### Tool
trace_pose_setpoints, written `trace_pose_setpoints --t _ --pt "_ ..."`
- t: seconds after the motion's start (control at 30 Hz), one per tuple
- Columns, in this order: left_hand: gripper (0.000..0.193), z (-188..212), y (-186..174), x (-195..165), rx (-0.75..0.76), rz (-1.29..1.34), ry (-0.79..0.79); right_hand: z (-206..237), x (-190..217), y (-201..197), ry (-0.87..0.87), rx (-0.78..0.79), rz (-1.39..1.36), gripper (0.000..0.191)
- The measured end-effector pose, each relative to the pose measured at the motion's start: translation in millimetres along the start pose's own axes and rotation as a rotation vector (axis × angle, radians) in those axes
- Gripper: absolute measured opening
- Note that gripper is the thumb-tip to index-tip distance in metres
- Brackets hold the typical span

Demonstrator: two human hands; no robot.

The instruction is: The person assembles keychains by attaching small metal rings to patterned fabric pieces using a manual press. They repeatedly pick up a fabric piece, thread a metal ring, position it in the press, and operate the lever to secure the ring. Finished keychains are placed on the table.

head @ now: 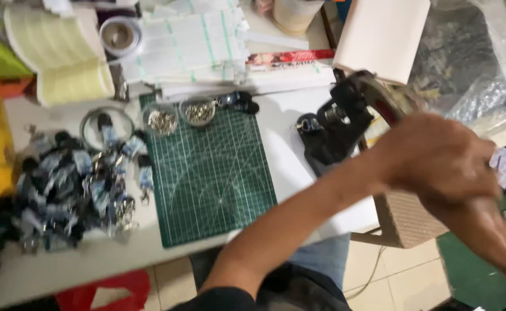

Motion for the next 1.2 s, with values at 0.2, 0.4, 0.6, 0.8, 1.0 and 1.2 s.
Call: trace_pose_setpoints --t 0.2,0.4,0.6,0.8,1.0,1.2 --pt "0.046 -18.3 -52.7 -1.2 -0.032 0.016 0.034 -77.9 43.3 -12.9 -0.093 -0.002 -0.156 0.011" --pt "0.005 22.8 -119.0 25.1 -0.696 0.23 0.029 -154.6 119.8 -96.4 -0.091 0.293 0.231 0.037" --pt "0.028 108.5 -137.0 85.3 -0.583 -0.435 -0.408 -201.5 158.4 -127.7 0.022 0.564 0.439 0.043" --pt "0.037 130.0 -117.9 100.4 -0.242 -0.438 -0.447 -222.2 155.3 -128.1 -0.132 0.545 0.522 0.051" --pt "0.026 122.9 -122.6 95.3 -0.267 -0.456 -0.448 -218.2 138.4 -124.8 -0.125 0.52 0.504 0.045" --pt "0.029 121.3 -114.5 93.2 -0.359 -0.399 -0.631 -213.5 153.3 -134.5 -0.126 0.514 0.471 0.044"
Point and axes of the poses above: each hand's wrist, its own z-axis away from the middle knuckle, its own y-axis out of the palm, x = y × z, the point moved 1 cm from there along -z, towards the middle knuckle, and after that the axes turned 12 degrees about -x, right-handed, at the moved point
